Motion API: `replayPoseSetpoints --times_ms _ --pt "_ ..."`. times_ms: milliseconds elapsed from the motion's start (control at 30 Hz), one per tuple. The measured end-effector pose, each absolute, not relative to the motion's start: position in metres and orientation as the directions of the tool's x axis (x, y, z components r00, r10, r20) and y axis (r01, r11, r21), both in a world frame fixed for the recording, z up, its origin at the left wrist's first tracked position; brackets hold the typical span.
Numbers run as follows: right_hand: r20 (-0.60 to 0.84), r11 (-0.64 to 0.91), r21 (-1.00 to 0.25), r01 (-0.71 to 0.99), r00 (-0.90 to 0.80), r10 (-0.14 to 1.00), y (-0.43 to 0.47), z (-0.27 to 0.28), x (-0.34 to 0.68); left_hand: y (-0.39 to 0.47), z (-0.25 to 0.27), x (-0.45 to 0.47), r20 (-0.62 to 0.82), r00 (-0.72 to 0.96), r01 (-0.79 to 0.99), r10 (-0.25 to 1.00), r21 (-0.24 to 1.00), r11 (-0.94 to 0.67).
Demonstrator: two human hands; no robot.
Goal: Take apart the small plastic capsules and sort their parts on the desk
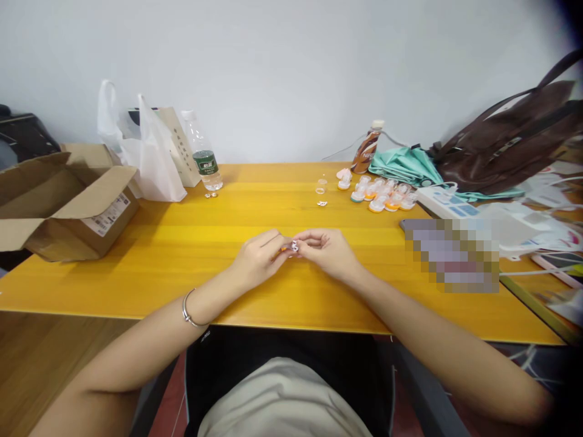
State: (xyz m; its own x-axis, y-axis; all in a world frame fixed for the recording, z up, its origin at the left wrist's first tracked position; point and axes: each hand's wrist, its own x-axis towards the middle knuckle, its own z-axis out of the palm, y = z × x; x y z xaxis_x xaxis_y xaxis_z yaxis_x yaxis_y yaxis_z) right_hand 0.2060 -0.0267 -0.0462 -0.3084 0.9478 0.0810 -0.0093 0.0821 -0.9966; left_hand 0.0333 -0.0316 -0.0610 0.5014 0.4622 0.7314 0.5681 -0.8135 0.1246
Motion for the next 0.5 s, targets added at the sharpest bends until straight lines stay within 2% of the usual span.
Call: replayPoseSetpoints --times_ms 167,500 --pt "0.094 0.097 -0.995 -0.001 -0.234 0.968 -0.0309 -0.0495 0.2025 -0.0341 -0.0645 0.0348 0.737 0.501 0.609 0.454 0.073 -0.790" --pt "0.046 0.045 -0.999 -0.013 -0.201 0.979 -0.0304 -0.0492 0.2009 -0.0350 -0.0649 0.0348 0.735 0.506 0.607 0.452 0.069 -0.791"
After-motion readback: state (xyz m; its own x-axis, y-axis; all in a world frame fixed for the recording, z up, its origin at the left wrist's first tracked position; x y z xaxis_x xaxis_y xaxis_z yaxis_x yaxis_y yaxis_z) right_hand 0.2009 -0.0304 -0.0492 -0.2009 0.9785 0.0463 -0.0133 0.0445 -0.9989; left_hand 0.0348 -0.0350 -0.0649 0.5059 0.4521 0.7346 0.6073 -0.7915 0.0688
